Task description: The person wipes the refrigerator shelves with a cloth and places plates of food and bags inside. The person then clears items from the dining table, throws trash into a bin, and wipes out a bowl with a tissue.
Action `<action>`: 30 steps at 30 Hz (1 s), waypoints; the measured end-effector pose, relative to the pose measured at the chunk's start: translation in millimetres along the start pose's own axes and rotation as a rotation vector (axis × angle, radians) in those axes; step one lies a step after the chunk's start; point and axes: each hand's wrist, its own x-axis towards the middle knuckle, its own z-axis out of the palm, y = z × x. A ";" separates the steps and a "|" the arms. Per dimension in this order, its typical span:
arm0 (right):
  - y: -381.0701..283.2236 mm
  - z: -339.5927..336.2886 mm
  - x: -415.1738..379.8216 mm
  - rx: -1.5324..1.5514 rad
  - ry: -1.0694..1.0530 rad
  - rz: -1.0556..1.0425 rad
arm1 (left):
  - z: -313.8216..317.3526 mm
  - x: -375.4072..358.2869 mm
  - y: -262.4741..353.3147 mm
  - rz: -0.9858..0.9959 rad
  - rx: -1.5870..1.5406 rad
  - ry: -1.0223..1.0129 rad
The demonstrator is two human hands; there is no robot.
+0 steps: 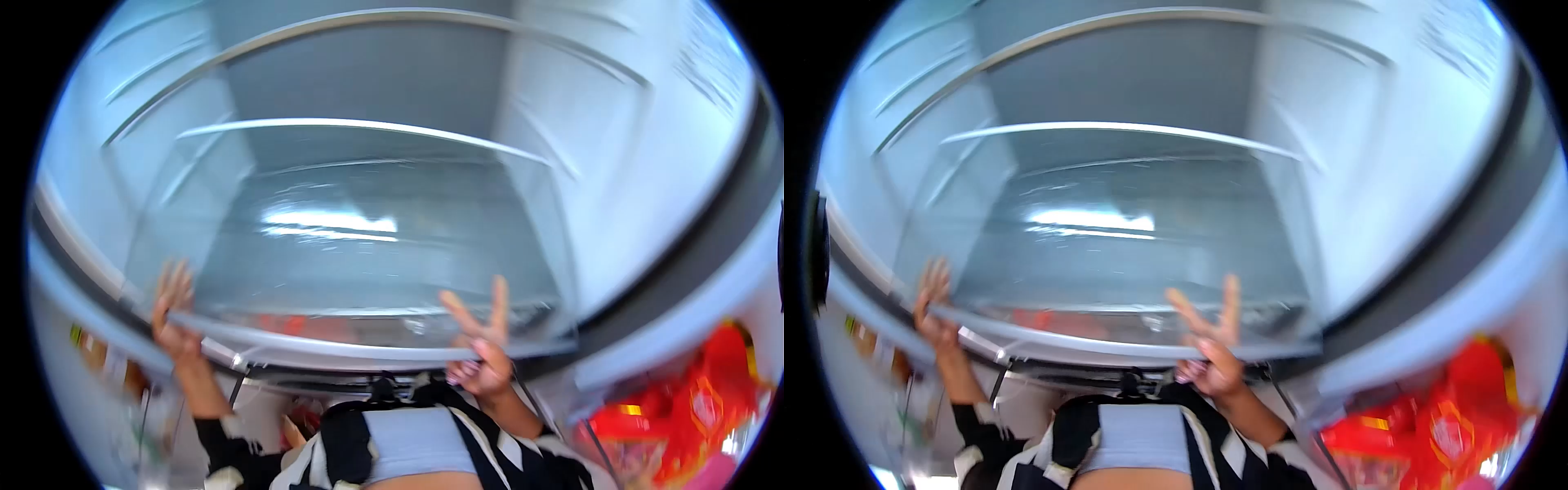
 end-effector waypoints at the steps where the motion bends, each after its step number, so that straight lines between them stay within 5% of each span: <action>1: -1.5 -3.5 -9.2 -0.019 -0.001 -0.016 | 0.5 -7.7 -1.0 -0.020 0.014 -0.043; 6: -24.2 -0.3 -35.8 -0.229 0.121 -0.076 | 34.9 -14.8 -18.7 -0.070 -0.268 -0.123; 13: -32.7 6.9 -43.8 -0.353 0.205 -0.101 | 41.8 -22.5 -24.4 -0.072 -0.283 -0.121; 30: -18.4 -24.4 -49.7 -0.257 0.152 -0.119 | 17.8 -38.2 -71.7 -0.185 -0.482 -0.160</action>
